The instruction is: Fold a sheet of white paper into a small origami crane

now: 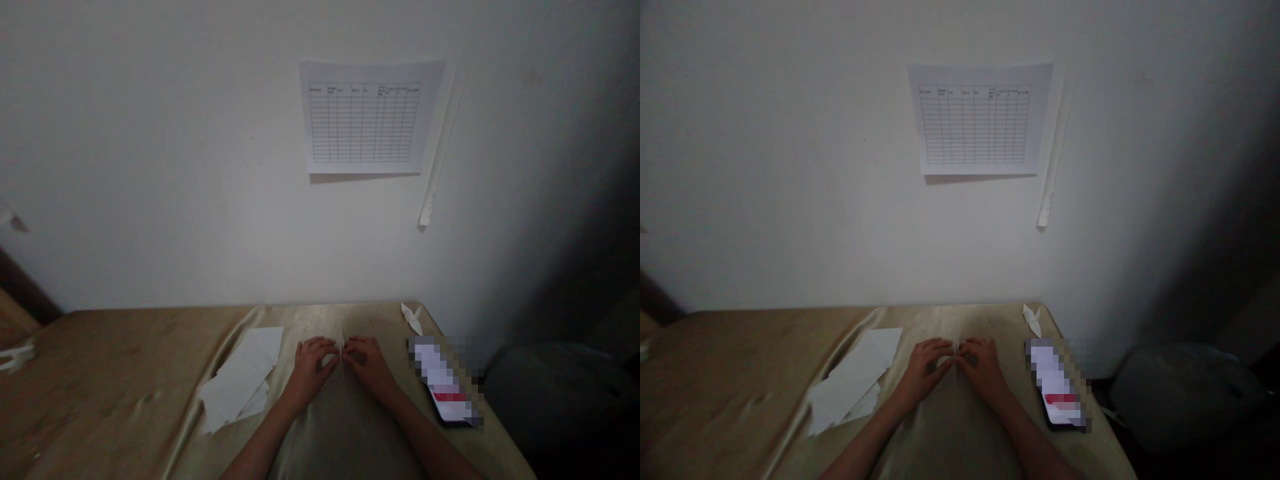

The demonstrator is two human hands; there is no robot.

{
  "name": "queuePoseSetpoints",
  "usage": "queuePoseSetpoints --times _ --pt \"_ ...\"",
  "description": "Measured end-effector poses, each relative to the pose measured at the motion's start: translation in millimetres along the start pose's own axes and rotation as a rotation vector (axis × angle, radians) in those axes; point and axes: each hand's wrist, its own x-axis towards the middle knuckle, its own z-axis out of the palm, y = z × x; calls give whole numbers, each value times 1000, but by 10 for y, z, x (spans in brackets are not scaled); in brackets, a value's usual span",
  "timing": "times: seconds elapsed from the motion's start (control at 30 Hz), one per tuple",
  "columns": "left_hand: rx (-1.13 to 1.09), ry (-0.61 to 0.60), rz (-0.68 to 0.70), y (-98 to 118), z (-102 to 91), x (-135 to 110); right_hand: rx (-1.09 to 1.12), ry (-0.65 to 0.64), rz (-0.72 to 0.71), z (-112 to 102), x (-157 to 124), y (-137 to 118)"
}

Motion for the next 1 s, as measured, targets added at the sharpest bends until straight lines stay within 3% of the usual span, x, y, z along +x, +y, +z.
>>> queuePoseSetpoints --times 0.3,1.0 --pt "-48 -94 -82 70 -4 -33 -9 1 66 -3 -3 -35" --pt "-38 -117 -102 89 -47 -19 32 28 79 3 1 2"
